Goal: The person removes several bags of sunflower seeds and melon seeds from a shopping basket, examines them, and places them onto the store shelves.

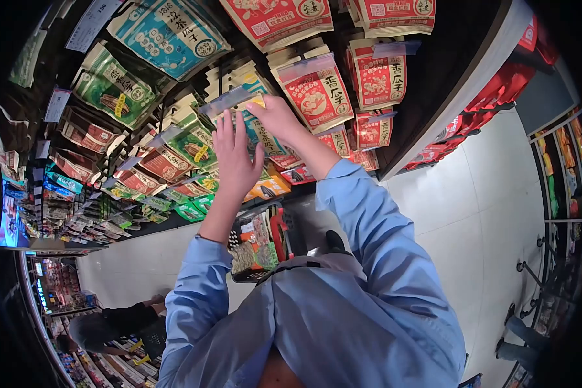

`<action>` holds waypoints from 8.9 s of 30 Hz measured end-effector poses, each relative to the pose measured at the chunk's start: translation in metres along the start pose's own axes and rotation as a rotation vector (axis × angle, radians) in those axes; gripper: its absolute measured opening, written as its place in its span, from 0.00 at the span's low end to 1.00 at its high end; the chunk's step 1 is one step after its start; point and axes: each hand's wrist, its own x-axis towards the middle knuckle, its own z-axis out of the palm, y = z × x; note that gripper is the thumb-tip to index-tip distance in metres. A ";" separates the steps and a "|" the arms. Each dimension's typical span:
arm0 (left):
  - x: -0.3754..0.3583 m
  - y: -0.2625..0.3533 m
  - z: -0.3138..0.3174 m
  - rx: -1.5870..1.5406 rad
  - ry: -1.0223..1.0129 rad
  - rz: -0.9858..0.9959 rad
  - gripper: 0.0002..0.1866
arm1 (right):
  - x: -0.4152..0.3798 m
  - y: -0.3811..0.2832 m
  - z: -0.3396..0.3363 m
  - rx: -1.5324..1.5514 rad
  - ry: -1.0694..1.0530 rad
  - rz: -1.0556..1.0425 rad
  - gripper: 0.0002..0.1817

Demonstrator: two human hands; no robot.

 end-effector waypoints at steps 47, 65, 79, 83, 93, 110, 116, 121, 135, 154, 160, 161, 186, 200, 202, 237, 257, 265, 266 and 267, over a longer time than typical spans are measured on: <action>-0.608 -0.168 0.107 -0.608 -0.964 -0.805 0.22 | -0.284 0.210 0.091 -1.223 0.144 0.634 0.39; -0.615 -0.250 0.107 -0.502 -0.949 -0.798 0.34 | -0.398 0.205 0.090 -1.326 0.674 0.602 0.20; -0.612 -0.254 0.185 -0.499 -1.148 -0.690 0.21 | -0.390 0.206 0.090 -1.320 0.720 0.691 0.17; -0.621 -0.260 0.199 -0.509 -1.249 -0.576 0.17 | -0.388 0.208 0.091 -1.372 0.715 0.669 0.16; -0.611 -0.256 0.187 -0.545 -1.147 -0.655 0.14 | -0.383 0.203 0.094 -1.389 0.725 0.768 0.17; -0.555 -0.213 0.132 -0.574 -0.510 -0.740 0.11 | -0.394 0.204 0.092 -1.345 0.557 0.636 0.20; -0.524 -0.182 0.079 -0.795 -0.442 -0.985 0.13 | -0.394 0.205 0.109 -1.254 0.492 0.597 0.24; -0.482 -0.152 0.041 -0.911 -0.305 -0.969 0.13 | -0.393 0.210 0.123 -1.099 0.383 0.580 0.27; -0.404 -0.109 -0.038 -0.996 -0.102 -1.027 0.14 | -0.380 0.233 0.167 -1.022 -0.003 0.460 0.40; -0.442 -0.224 -0.119 -0.991 0.047 -1.055 0.15 | -0.317 0.269 0.279 -1.165 -0.223 0.515 0.37; -0.483 -0.298 -0.152 -1.043 0.051 -1.007 0.15 | -0.300 0.290 0.336 -1.347 -0.261 0.623 0.40; -0.491 -0.309 -0.151 -1.041 0.060 -0.986 0.16 | -0.296 0.292 0.346 -1.366 -0.264 0.679 0.41; -0.542 -0.470 -0.261 -2.114 -0.229 -0.967 0.31 | -0.162 0.139 0.601 0.242 0.014 0.268 0.17; -0.455 -0.400 -0.302 -1.691 0.129 -0.958 0.29 | -0.166 0.149 0.557 -0.156 -0.204 0.033 0.44; -0.430 -0.384 -0.297 -1.335 0.158 -0.809 0.30 | -0.181 0.131 0.569 -0.368 -0.273 0.032 0.48; -0.556 -0.452 -0.276 -2.083 -0.032 -1.191 0.24 | -0.230 0.374 0.471 -0.301 0.264 0.869 0.09; -0.769 -0.628 -0.391 -1.862 -0.033 -1.260 0.22 | -0.225 0.426 0.629 -0.644 0.308 0.872 0.11; -0.800 -0.635 -0.403 -1.745 0.193 -1.330 0.23 | -0.220 0.458 0.689 -0.374 0.287 0.926 0.09; -0.800 -0.639 -0.404 -1.750 0.192 -1.325 0.23 | -0.221 0.463 0.694 -0.366 0.280 0.928 0.09; -0.799 -0.643 -0.406 -1.754 0.191 -1.319 0.23 | -0.221 0.467 0.699 -0.353 0.252 0.927 0.09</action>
